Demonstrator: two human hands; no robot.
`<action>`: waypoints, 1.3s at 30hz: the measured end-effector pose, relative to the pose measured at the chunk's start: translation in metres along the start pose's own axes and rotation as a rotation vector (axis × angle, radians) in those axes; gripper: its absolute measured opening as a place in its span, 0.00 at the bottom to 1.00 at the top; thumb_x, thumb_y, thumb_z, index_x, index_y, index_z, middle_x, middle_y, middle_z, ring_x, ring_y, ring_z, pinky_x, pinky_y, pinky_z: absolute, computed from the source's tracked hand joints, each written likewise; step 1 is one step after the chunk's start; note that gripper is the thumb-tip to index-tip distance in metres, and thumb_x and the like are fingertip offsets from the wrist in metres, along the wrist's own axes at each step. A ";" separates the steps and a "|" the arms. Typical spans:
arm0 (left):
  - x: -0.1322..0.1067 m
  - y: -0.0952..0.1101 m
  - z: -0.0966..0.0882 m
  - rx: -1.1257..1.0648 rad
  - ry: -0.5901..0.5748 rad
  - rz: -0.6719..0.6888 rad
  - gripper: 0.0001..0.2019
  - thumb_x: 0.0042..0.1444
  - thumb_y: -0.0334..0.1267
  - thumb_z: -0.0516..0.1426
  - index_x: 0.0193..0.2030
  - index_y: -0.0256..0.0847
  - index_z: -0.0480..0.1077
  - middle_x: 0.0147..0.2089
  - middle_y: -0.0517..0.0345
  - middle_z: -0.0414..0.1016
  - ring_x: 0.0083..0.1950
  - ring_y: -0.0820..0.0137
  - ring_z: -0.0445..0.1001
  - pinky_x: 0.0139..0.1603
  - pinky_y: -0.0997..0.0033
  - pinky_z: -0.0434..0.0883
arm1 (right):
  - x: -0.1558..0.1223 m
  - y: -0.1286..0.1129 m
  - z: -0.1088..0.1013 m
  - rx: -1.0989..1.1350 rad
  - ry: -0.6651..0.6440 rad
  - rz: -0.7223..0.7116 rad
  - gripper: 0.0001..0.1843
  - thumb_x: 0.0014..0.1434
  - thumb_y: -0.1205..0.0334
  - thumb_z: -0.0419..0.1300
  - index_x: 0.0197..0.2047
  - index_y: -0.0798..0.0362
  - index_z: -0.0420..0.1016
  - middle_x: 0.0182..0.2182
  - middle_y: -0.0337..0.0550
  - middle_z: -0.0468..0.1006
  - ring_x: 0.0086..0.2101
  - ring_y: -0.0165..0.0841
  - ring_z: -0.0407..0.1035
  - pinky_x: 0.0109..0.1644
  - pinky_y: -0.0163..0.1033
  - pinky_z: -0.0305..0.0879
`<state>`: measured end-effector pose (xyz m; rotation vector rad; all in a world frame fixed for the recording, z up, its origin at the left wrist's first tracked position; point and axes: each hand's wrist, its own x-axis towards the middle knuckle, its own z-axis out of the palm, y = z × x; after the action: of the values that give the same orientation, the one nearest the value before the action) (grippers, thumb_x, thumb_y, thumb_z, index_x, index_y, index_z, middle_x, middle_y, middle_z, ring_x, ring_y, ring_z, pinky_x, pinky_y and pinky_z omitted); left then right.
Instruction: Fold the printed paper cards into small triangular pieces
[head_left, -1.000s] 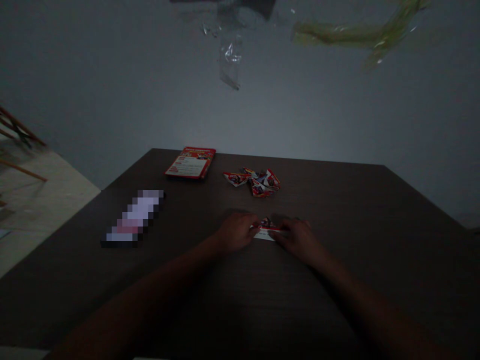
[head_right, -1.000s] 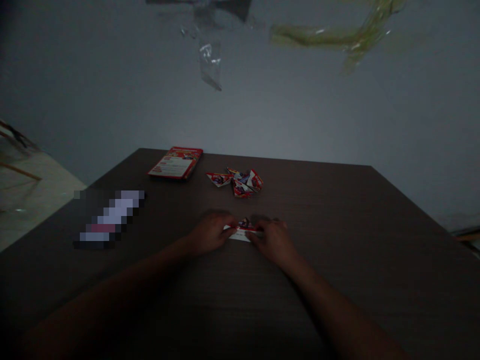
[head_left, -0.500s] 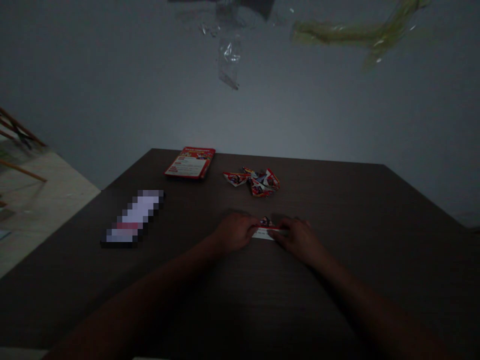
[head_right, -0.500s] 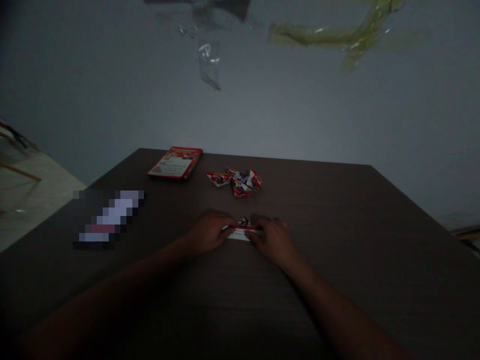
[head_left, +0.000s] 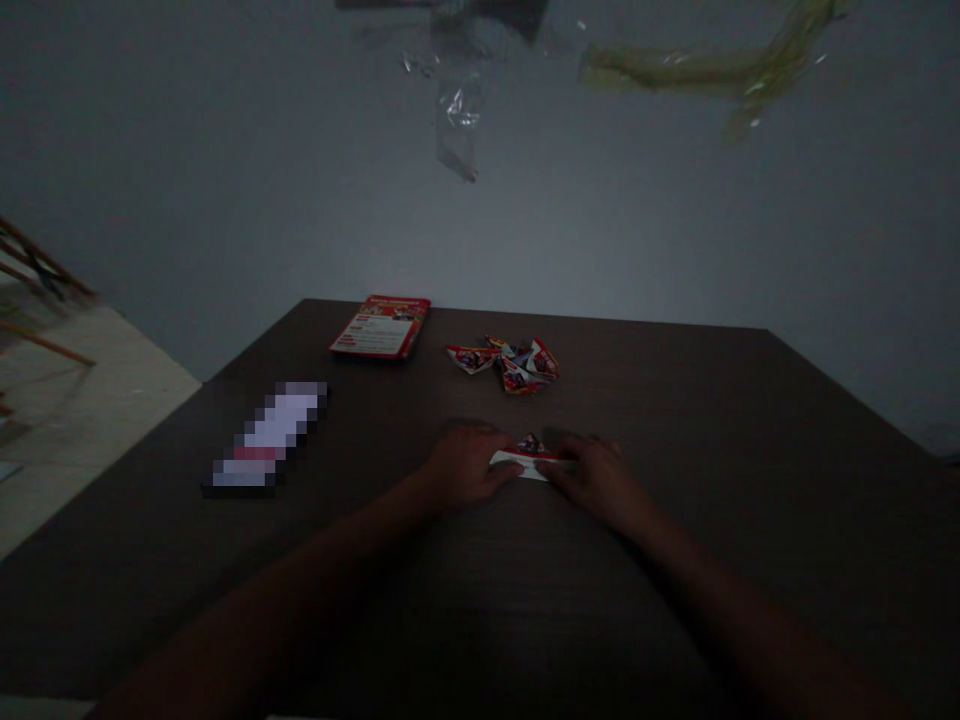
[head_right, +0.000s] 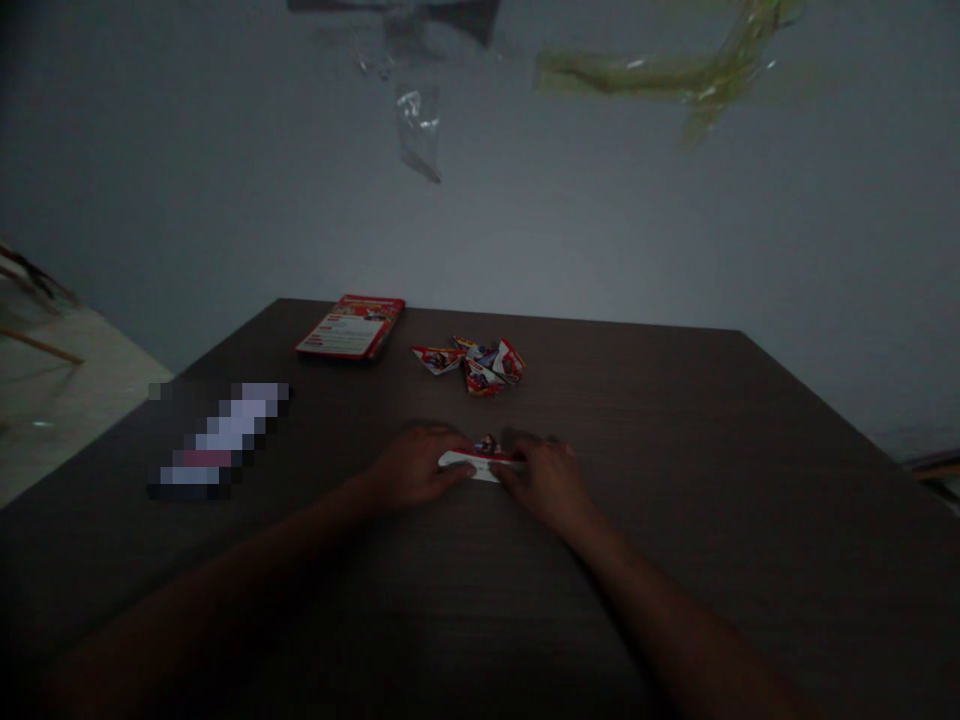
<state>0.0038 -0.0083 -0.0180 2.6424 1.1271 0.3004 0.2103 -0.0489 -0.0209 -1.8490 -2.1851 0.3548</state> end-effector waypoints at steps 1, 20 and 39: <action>0.000 0.001 0.000 0.007 0.001 -0.012 0.20 0.57 0.53 0.50 0.48 0.43 0.69 0.43 0.53 0.75 0.44 0.63 0.73 0.45 0.65 0.67 | 0.000 0.000 0.000 -0.001 -0.001 0.003 0.16 0.56 0.49 0.55 0.37 0.52 0.76 0.34 0.45 0.79 0.37 0.40 0.70 0.43 0.43 0.57; 0.004 0.013 -0.006 0.004 -0.041 -0.137 0.21 0.53 0.56 0.53 0.47 0.46 0.69 0.43 0.54 0.75 0.44 0.60 0.73 0.44 0.65 0.67 | 0.000 -0.003 0.001 -0.017 0.027 -0.006 0.21 0.54 0.43 0.56 0.37 0.52 0.75 0.34 0.45 0.79 0.37 0.41 0.71 0.44 0.45 0.56; 0.003 -0.006 -0.015 -0.084 -0.168 -0.142 0.19 0.52 0.47 0.56 0.50 0.46 0.69 0.48 0.56 0.74 0.46 0.62 0.72 0.45 0.67 0.67 | -0.001 0.005 -0.010 0.025 -0.054 0.052 0.17 0.50 0.48 0.61 0.38 0.51 0.75 0.32 0.43 0.78 0.35 0.39 0.71 0.40 0.42 0.58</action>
<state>-0.0024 0.0001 -0.0059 2.4474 1.2105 0.0943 0.2184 -0.0491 -0.0135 -1.9070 -2.1602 0.4457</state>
